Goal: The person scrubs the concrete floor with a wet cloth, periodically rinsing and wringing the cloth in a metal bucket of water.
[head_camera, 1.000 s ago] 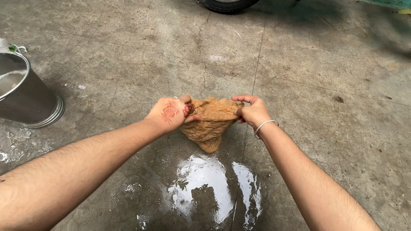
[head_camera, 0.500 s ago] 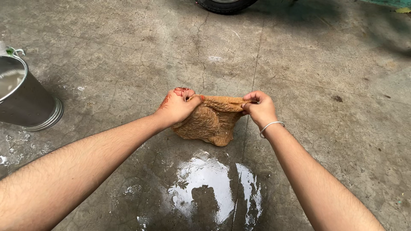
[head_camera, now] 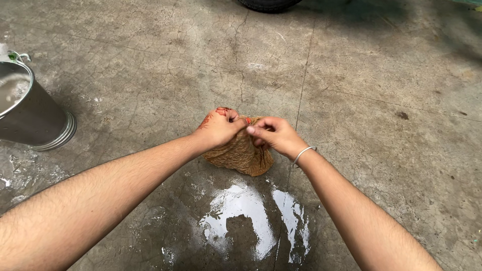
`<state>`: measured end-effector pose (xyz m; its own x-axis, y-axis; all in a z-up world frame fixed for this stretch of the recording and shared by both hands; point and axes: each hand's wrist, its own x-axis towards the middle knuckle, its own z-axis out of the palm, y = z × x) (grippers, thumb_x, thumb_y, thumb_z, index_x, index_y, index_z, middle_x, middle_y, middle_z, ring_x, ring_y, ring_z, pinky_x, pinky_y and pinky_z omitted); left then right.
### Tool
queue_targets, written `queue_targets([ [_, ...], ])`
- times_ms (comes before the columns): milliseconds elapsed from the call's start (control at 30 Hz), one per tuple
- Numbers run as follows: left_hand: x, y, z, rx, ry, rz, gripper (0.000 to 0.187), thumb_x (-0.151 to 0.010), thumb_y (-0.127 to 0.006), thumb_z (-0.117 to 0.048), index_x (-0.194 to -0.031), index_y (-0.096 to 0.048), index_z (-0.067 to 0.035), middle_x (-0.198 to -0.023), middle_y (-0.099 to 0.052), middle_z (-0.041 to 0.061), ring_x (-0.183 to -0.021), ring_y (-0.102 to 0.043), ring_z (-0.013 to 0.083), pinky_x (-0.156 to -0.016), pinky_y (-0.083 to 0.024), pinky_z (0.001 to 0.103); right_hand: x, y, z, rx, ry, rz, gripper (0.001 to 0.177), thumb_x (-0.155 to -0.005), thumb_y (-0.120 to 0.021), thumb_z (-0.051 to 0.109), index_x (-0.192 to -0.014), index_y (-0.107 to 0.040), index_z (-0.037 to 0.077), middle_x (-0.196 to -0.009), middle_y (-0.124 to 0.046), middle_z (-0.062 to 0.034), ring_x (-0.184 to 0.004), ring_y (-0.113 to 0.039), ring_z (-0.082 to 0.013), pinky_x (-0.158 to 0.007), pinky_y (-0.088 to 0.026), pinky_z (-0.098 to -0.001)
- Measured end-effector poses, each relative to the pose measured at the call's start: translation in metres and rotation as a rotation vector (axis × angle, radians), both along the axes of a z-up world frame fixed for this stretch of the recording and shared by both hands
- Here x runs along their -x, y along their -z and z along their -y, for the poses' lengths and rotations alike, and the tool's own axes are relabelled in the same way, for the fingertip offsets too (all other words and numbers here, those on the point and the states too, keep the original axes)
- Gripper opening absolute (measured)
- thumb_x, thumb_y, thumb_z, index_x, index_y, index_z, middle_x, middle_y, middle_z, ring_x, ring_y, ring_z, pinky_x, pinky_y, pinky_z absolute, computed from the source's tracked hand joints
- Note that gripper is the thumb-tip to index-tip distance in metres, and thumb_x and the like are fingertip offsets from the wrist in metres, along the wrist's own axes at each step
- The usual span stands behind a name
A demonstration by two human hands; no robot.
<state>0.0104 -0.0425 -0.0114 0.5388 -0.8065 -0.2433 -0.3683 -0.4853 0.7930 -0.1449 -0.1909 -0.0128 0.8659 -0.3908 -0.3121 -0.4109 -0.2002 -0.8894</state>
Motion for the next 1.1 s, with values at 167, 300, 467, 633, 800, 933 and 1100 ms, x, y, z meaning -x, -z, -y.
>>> queue_targets([
  [167, 0.000, 0.006, 0.004, -0.090, -0.007, -0.048, 0.038, -0.100, -0.058, -0.045, -0.086, -0.073, -0.013, -0.074, -0.071, 0.003, -0.066, -0.064, 0.0119, -0.068, -0.054, 0.034, -0.009, 0.000, -0.012, -0.098, -0.015, 0.034, 0.019, -0.090, -0.072, 0.025, -0.095, -0.070, 0.007, -0.085, -0.075, -0.0061, -0.074, -0.073, -0.0120, -0.069, -0.062, -0.0301],
  [300, -0.015, 0.023, 0.001, -0.062, -0.014, -0.162, 0.010, -0.093, -0.069, -0.022, -0.091, -0.070, -0.011, -0.082, -0.072, 0.001, -0.070, -0.066, 0.0084, -0.071, -0.058, 0.030, -0.006, 0.013, -0.002, -0.159, 0.159, 0.002, 0.013, -0.095, -0.062, 0.013, -0.088, -0.068, 0.003, -0.085, -0.076, -0.0102, -0.073, -0.074, -0.0142, -0.071, -0.065, -0.0310],
  [467, -0.041, 0.039, -0.014, -0.085, -0.206, 0.049, 0.003, -0.093, -0.059, -0.006, -0.095, -0.060, -0.008, -0.094, -0.067, 0.005, -0.084, -0.066, 0.0112, -0.079, -0.059, 0.029, 0.001, 0.022, 0.012, -0.453, 0.445, 0.114, 0.016, -0.098, -0.051, 0.006, -0.086, -0.062, 0.003, -0.084, -0.070, -0.0098, -0.070, -0.068, -0.0178, -0.070, -0.064, -0.0351],
  [633, -0.021, 0.004, -0.020, -0.166, -0.145, 0.155, 0.013, -0.094, -0.055, -0.007, -0.106, -0.054, -0.011, -0.106, -0.065, 0.007, -0.094, -0.066, 0.0133, -0.087, -0.058, 0.033, 0.002, 0.007, 0.013, -0.554, 0.462, 0.232, 0.011, -0.094, -0.046, 0.003, -0.089, -0.055, 0.004, -0.085, -0.068, -0.0100, -0.073, -0.068, -0.0181, -0.072, -0.061, -0.0354],
  [800, 0.009, -0.032, 0.016, -0.006, 0.042, 0.222, 0.028, -0.093, -0.056, -0.008, -0.117, -0.061, -0.022, -0.126, -0.063, 0.002, -0.114, -0.069, 0.0167, -0.098, -0.056, 0.034, 0.005, -0.013, 0.022, -0.833, 0.349, 0.453, 0.026, -0.084, -0.041, -0.004, -0.101, -0.060, 0.000, -0.090, -0.065, -0.0066, -0.078, -0.065, -0.0174, -0.078, -0.060, -0.0353],
  [933, 0.004, -0.030, 0.056, 0.260, 0.263, 0.325, 0.054, -0.080, -0.072, -0.009, -0.130, -0.057, -0.024, -0.141, -0.049, 0.012, -0.123, -0.055, 0.0310, -0.102, -0.049, 0.041, 0.013, -0.038, 0.033, -0.890, 0.257, 0.489, 0.027, -0.082, -0.042, 0.002, -0.102, -0.060, -0.001, -0.090, -0.065, -0.0086, -0.078, -0.065, -0.0192, -0.075, -0.059, -0.0361],
  [1100, -0.005, -0.013, 0.083, 0.184, 0.396, 0.088, 0.012, -0.082, -0.072, -0.010, -0.086, -0.061, -0.012, -0.097, -0.067, 0.004, -0.098, -0.068, 0.0184, -0.098, -0.059, 0.037, 0.016, -0.077, 0.039, -0.884, 0.172, 0.591, 0.016, -0.084, -0.045, 0.005, -0.094, -0.055, 0.000, -0.089, -0.062, -0.0114, -0.086, -0.062, -0.0249, -0.085, -0.058, -0.0444],
])
